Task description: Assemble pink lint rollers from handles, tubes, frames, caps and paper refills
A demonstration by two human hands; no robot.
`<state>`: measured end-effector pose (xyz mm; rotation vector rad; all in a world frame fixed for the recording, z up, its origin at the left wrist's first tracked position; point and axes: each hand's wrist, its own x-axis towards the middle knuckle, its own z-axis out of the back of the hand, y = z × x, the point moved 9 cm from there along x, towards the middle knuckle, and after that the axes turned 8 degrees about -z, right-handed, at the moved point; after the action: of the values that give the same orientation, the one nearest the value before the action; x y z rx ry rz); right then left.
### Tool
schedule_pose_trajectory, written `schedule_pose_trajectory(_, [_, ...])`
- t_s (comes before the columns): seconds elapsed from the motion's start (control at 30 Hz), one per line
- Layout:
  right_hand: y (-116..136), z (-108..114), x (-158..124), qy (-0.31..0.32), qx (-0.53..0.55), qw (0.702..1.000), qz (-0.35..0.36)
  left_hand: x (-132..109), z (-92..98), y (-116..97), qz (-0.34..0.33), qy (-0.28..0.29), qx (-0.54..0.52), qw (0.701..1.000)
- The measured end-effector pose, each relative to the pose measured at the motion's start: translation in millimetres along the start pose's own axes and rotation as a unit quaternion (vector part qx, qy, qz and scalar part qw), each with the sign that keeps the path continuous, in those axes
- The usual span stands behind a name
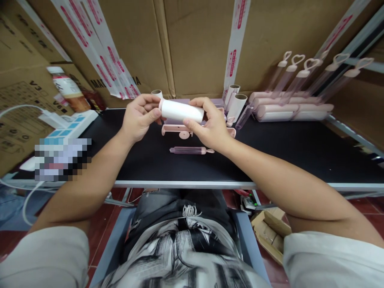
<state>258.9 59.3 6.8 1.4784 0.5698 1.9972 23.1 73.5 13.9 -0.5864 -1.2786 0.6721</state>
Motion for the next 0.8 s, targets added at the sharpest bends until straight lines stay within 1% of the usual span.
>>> schedule_pose_trajectory(0.17, [-2.2, -0.5, 0.2, -0.006, 0.003, 1.000, -0.017, -0.8, 0.5, -1.7, 0.002, 0.007, 0.000, 1.000])
schedule_pose_trajectory(0.47, [-6.9, -2.7, 2.0, 0.007, 0.008, 1.000, -0.016, -1.8, -3.1, 0.7, 0.001, 0.029, 0.013, 0.999])
schedule_pose_trajectory(0.57, [-8.0, -2.1, 2.1, -0.002, 0.013, 1.000, -0.023, -0.6, -4.0, -1.5, -0.018, 0.031, 0.031, 0.999])
schedule_pose_trajectory(0.63, [-8.3, -1.4, 2.4, -0.010, 0.013, 0.999, -0.029, 1.1, 1.1, -2.4, -0.034, 0.009, 0.069, 0.997])
schedule_pose_trajectory(0.73, [-7.2, 2.3, 3.4, -0.031, 0.019, 0.999, -0.031, 2.1, 15.8, -0.6, -0.046, -0.050, 0.142, 0.988])
schedule_pose_trajectory(0.8, [-6.5, 4.9, 4.1, -0.043, 0.026, 0.998, -0.031, 0.9, 24.6, -0.5, -0.059, -0.084, 0.169, 0.980])
